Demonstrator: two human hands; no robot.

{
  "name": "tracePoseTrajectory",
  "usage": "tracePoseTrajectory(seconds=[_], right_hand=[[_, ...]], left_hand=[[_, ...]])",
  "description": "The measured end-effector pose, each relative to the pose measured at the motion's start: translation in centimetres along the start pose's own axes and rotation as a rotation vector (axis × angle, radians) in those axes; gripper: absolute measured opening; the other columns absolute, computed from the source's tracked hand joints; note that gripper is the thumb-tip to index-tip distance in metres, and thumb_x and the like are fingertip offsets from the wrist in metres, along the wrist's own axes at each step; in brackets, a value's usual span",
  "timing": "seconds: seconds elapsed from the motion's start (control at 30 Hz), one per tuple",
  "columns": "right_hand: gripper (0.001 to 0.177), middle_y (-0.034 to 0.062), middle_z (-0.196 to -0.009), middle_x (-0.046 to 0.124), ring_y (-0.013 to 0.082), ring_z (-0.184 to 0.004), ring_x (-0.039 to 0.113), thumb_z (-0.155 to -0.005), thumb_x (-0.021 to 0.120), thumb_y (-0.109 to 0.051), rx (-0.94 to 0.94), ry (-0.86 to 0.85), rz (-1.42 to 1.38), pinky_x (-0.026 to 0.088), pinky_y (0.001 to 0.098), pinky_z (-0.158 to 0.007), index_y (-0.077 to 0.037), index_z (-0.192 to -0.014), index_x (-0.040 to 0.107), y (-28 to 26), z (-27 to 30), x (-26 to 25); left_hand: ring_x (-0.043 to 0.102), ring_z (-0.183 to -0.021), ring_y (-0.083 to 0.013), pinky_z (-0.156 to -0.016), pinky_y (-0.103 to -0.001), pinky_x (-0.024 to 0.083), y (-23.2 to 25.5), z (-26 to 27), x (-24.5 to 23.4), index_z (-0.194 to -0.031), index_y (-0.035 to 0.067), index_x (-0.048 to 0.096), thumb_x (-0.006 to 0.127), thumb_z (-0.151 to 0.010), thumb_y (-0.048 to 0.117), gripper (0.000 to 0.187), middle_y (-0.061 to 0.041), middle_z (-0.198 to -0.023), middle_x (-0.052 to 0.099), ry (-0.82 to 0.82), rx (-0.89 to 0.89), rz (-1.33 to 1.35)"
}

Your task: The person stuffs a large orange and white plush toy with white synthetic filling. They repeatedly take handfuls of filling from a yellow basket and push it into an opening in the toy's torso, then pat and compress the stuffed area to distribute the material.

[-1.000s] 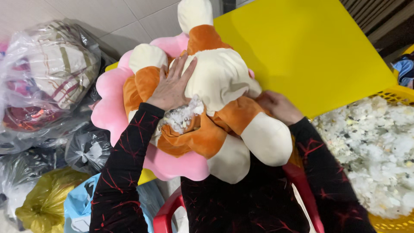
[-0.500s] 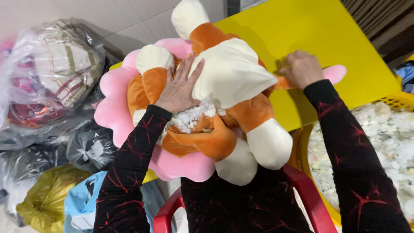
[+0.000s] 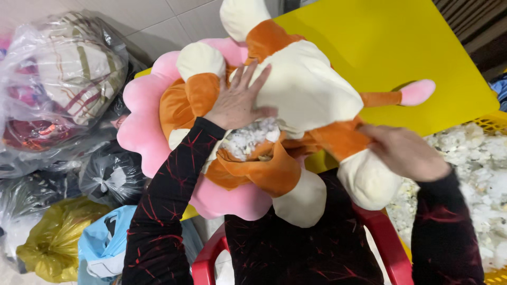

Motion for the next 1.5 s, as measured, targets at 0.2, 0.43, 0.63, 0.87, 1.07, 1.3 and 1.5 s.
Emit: tracePoseTrajectory(seconds=[0.2, 0.43, 0.63, 0.87, 1.07, 1.3, 1.5], right_hand=[[0.045, 0.0138, -0.096, 0.071, 0.0360, -0.090, 0.070, -0.088, 0.067, -0.025, 0.066, -0.008, 0.289, 0.055, 0.0475, -0.079, -0.020, -0.133, 0.063, -0.5, -0.5, 2.3], [0.046, 0.0154, -0.102, 0.063, 0.0364, -0.098, 0.060, -0.077, 0.076, -0.027, -0.435, 0.328, 0.254, 0.048, 0.0461, -0.080, -0.001, -0.112, 0.062, -7.6, -4.9, 3.4], [0.020, 0.0129, -0.100, 0.070, 0.0350, -0.094, 0.067, -0.079, 0.072, -0.012, -0.435, 0.232, 0.284, 0.053, 0.0461, -0.083, -0.005, -0.098, 0.071, -4.5, -11.4, 3.6], [0.016, 0.0162, -0.096, 0.071, 0.0372, -0.088, 0.068, -0.092, 0.075, -0.018, -0.345, 0.274, 0.112, 0.052, 0.0461, -0.080, -0.006, -0.102, 0.074, -0.6, -12.5, 0.2], [0.034, 0.0131, -0.106, 0.067, 0.0289, -0.094, 0.065, -0.091, 0.078, -0.019, -0.342, 0.294, -0.231, 0.053, 0.0392, -0.084, -0.005, -0.119, 0.067, 2.4, -8.5, 1.6], [0.067, 0.0159, -0.142, 0.053, 0.0301, -0.128, 0.058, -0.097, 0.081, -0.028, 0.224, 0.601, -0.208, 0.052, 0.0423, -0.097, -0.007, -0.151, 0.047, 24.1, 10.1, 3.0], [0.122, 0.0311, -0.170, 0.015, 0.0519, -0.153, 0.026, -0.070, 0.083, -0.059, 0.976, 0.212, 0.100, 0.035, 0.0647, -0.114, -0.019, -0.170, 0.024, 39.6, 24.9, 17.3]], left_hand=[[0.030, -0.155, -0.0441, -0.126, -0.052, 0.032, -1.0, 0.7, -2.0, -0.162, 0.011, 0.033, 0.059, -0.109, 0.028, 0.061, -0.024, -0.168, 0.026, 0.283, 0.193, 0.438], [0.040, -0.152, -0.0353, -0.125, -0.052, 0.035, 1.7, 5.9, -4.0, -0.140, 0.017, 0.062, 0.073, -0.089, 0.040, 0.057, -0.013, -0.159, 0.042, 0.320, 0.060, 0.242], [0.019, -0.150, -0.0452, -0.110, -0.080, 0.013, 3.9, 6.9, -1.8, -0.157, 0.016, 0.031, 0.087, -0.062, 0.063, 0.120, -0.021, -0.163, 0.020, 0.444, -0.180, -0.013], [0.016, -0.155, -0.0441, -0.117, -0.079, 0.011, 2.0, 5.9, -0.9, -0.160, 0.019, 0.029, 0.089, -0.065, 0.038, 0.115, -0.016, -0.168, 0.018, 0.398, -0.255, -0.043], [0.009, -0.155, -0.0488, -0.111, -0.081, 0.006, 4.9, 6.9, -5.3, -0.158, 0.012, 0.034, 0.080, -0.077, 0.021, 0.094, -0.021, -0.169, 0.010, 0.221, -0.206, 0.135], [0.036, -0.158, -0.0393, -0.127, -0.048, 0.034, 23.0, 8.9, -1.4, -0.150, 0.008, 0.054, 0.078, -0.099, 0.024, 0.058, -0.020, -0.164, 0.036, 0.444, 0.308, 0.700], [0.040, -0.153, -0.0421, -0.129, -0.046, 0.038, 33.7, 4.3, 9.6, -0.142, 0.005, 0.059, 0.074, -0.094, 0.019, 0.052, -0.024, -0.162, 0.038, 0.082, 0.460, 0.958]])
Point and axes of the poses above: each hand's wrist, its own z-axis away from the middle knuckle, its own x-axis out of the palm, y = z × x, the point moved 3 cm from there along -z, towards the middle knuckle
